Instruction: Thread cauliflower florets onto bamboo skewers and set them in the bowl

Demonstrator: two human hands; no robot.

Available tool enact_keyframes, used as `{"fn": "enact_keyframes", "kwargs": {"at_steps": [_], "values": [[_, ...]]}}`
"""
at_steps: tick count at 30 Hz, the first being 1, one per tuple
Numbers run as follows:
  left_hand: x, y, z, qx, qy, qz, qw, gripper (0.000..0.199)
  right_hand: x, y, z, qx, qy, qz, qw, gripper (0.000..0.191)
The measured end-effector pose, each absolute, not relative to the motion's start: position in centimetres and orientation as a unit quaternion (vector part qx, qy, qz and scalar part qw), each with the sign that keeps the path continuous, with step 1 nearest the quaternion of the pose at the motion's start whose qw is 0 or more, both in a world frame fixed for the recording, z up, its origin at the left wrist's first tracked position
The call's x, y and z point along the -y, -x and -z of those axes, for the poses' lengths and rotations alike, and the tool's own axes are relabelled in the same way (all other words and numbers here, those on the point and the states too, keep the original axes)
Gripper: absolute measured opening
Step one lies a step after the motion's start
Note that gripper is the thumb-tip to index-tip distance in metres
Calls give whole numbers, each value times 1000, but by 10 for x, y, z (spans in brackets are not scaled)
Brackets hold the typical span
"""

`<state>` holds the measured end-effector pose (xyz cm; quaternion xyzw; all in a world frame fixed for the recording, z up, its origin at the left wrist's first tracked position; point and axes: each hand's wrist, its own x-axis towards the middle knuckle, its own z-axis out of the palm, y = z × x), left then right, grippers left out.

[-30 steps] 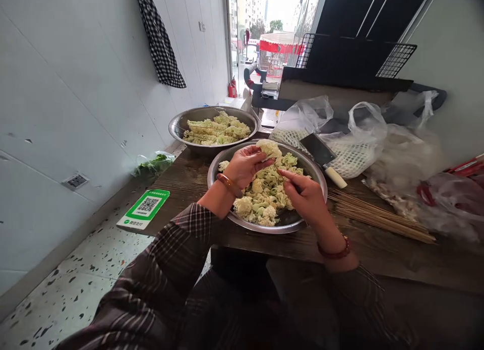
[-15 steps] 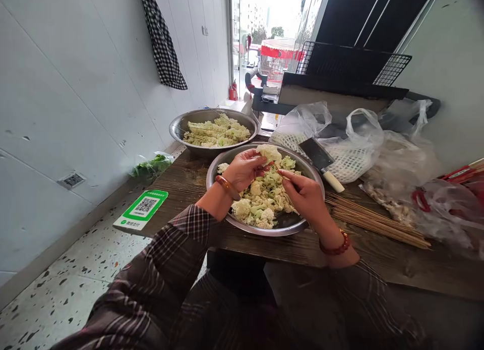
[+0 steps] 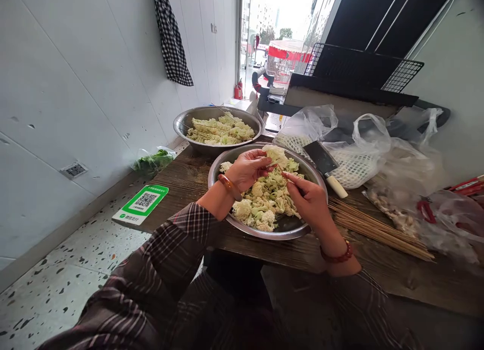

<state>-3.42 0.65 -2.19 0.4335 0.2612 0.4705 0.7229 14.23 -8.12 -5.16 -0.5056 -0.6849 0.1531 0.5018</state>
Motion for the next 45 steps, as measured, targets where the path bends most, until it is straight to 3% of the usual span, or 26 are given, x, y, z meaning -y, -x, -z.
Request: {"fn": "enact_keyframes", "kwargs": {"at_steps": [8, 20, 45], "values": [[-4, 35, 20, -262, -442, -471, 717, 25, 82, -143, 51, 684, 510, -155, 498, 33], [-3, 32, 21, -269, -450, -478, 705, 34, 81, -145, 54, 690, 492, -138, 512, 31], [0, 33, 21, -276, -449, -433, 732, 21, 82, -145, 53, 709, 470, -92, 518, 29]]}}
